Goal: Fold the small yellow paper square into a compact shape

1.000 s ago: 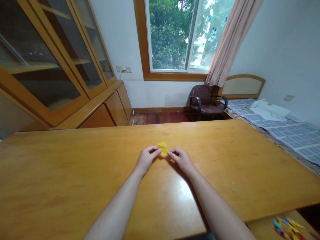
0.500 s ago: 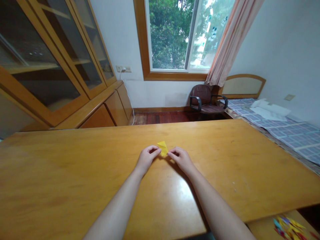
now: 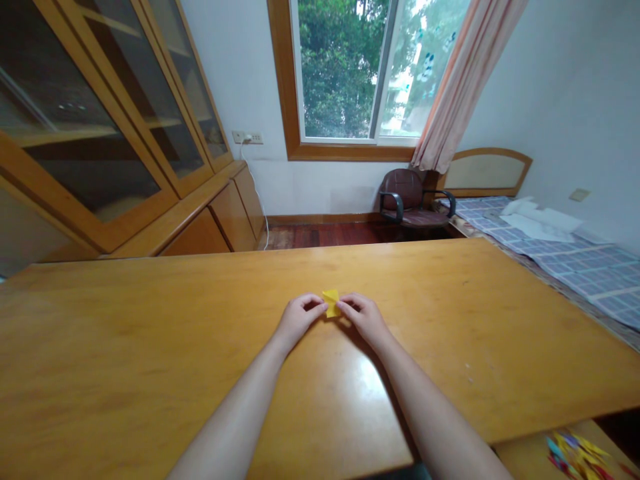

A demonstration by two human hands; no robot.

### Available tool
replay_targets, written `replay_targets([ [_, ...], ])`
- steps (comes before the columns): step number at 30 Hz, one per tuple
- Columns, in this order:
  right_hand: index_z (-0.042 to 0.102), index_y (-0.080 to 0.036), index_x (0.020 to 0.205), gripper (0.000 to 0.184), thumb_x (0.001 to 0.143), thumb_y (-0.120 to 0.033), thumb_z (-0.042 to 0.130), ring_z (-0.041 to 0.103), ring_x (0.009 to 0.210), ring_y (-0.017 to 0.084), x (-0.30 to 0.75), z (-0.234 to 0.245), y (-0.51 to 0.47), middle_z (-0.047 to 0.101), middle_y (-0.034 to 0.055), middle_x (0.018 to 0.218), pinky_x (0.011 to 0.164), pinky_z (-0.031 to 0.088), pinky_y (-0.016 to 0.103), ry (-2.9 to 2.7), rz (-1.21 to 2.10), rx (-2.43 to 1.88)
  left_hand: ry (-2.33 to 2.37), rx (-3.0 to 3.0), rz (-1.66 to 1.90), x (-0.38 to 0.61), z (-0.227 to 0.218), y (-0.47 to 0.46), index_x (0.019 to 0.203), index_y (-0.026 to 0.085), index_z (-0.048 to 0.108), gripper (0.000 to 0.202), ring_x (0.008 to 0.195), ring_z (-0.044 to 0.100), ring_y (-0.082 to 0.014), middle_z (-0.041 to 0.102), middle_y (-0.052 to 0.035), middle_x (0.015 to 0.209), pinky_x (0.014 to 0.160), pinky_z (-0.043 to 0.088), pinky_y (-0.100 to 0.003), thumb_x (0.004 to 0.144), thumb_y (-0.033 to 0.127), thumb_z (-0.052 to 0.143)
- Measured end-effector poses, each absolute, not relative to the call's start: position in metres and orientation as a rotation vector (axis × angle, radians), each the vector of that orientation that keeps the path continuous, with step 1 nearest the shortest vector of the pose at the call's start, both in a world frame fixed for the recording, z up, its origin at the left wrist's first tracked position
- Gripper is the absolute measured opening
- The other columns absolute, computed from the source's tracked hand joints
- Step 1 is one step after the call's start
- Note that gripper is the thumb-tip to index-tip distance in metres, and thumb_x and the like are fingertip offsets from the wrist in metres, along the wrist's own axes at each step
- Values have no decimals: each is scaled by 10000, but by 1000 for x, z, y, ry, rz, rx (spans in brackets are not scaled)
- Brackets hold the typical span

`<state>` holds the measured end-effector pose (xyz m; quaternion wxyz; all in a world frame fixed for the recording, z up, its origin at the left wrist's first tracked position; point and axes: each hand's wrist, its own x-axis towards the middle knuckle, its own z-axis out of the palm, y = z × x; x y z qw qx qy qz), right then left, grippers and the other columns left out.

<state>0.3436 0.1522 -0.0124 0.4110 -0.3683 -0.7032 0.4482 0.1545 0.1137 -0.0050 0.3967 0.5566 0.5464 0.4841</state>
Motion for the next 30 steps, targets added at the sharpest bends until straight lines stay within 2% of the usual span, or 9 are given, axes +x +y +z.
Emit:
replay_targets([
  [8,713,-166,802,240,859,-379,619,608,741,175,345,-13,151,687,39,786,697,450,277,-1759,1160,-932,1379,1559,1191,153,-7,113,710,152,636,199,748,573,-169,622,-20,739,717,435,-257,760,343,666],
  [15,710,-158,772,189,822,-324,637,602,724,169,345,-8,148,684,34,757,701,442,277,-1841,1211,-931,1372,1547,1196,151,-8,113,780,152,681,240,769,577,-174,637,-28,776,721,432,-258,779,391,669],
  [20,707,-158,769,182,820,-314,628,593,707,166,344,-5,147,680,32,745,690,437,276,-1857,1203,-940,1354,1503,1187,152,-4,113,719,155,671,249,738,575,-172,643,-25,733,719,432,-261,770,398,660],
  [30,695,-160,780,245,848,-378,605,590,717,161,344,-12,150,668,31,750,674,451,259,-1744,1181,-968,1373,1414,1214,152,-1,112,708,157,665,228,725,577,-177,651,-22,713,718,439,-268,731,384,671],
])
